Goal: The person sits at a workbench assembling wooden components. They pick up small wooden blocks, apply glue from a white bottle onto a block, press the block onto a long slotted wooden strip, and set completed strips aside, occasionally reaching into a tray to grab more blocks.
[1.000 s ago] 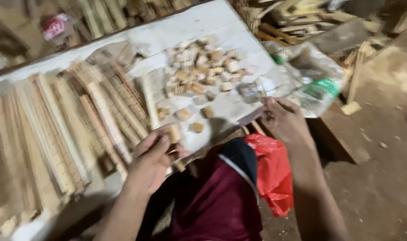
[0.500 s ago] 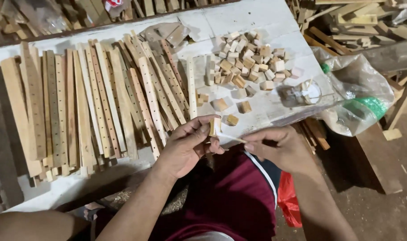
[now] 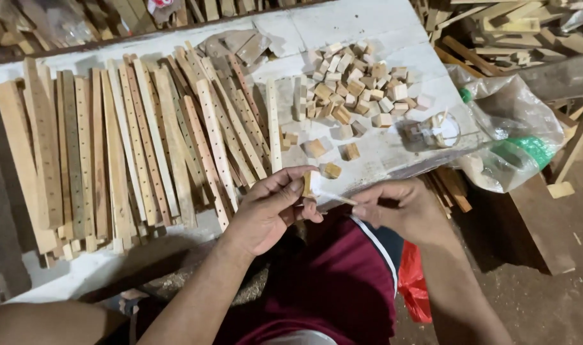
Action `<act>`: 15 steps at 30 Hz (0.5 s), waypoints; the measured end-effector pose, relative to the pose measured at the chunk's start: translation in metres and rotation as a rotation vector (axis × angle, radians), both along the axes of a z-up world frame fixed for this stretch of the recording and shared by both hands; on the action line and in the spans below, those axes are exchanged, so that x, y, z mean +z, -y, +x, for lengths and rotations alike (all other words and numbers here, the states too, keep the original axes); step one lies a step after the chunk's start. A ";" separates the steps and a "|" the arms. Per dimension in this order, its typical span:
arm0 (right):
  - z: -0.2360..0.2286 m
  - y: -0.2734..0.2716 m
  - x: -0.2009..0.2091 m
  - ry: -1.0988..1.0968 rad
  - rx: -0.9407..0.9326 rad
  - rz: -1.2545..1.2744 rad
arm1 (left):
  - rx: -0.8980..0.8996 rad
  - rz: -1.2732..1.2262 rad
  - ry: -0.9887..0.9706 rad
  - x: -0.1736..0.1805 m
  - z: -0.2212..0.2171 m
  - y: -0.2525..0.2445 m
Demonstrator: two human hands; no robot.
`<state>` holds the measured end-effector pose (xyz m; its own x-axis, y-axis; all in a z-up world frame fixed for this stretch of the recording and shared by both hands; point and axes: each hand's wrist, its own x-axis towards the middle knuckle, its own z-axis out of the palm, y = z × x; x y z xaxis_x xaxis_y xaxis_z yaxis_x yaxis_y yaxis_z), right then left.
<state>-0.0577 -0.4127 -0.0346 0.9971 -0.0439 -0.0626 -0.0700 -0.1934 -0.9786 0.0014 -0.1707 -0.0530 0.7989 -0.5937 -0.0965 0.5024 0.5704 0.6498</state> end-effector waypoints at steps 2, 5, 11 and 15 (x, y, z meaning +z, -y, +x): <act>0.008 0.001 0.004 0.008 0.000 0.015 | 0.003 0.004 0.009 -0.002 -0.001 0.003; 0.010 -0.002 0.010 0.024 0.055 0.042 | -0.005 0.043 0.020 0.001 -0.001 0.003; -0.001 0.028 -0.025 -0.058 -0.059 0.029 | 0.042 0.294 0.161 -0.007 0.011 0.004; -0.002 0.050 -0.055 0.049 -0.121 0.148 | -0.012 0.991 0.533 0.009 0.025 0.018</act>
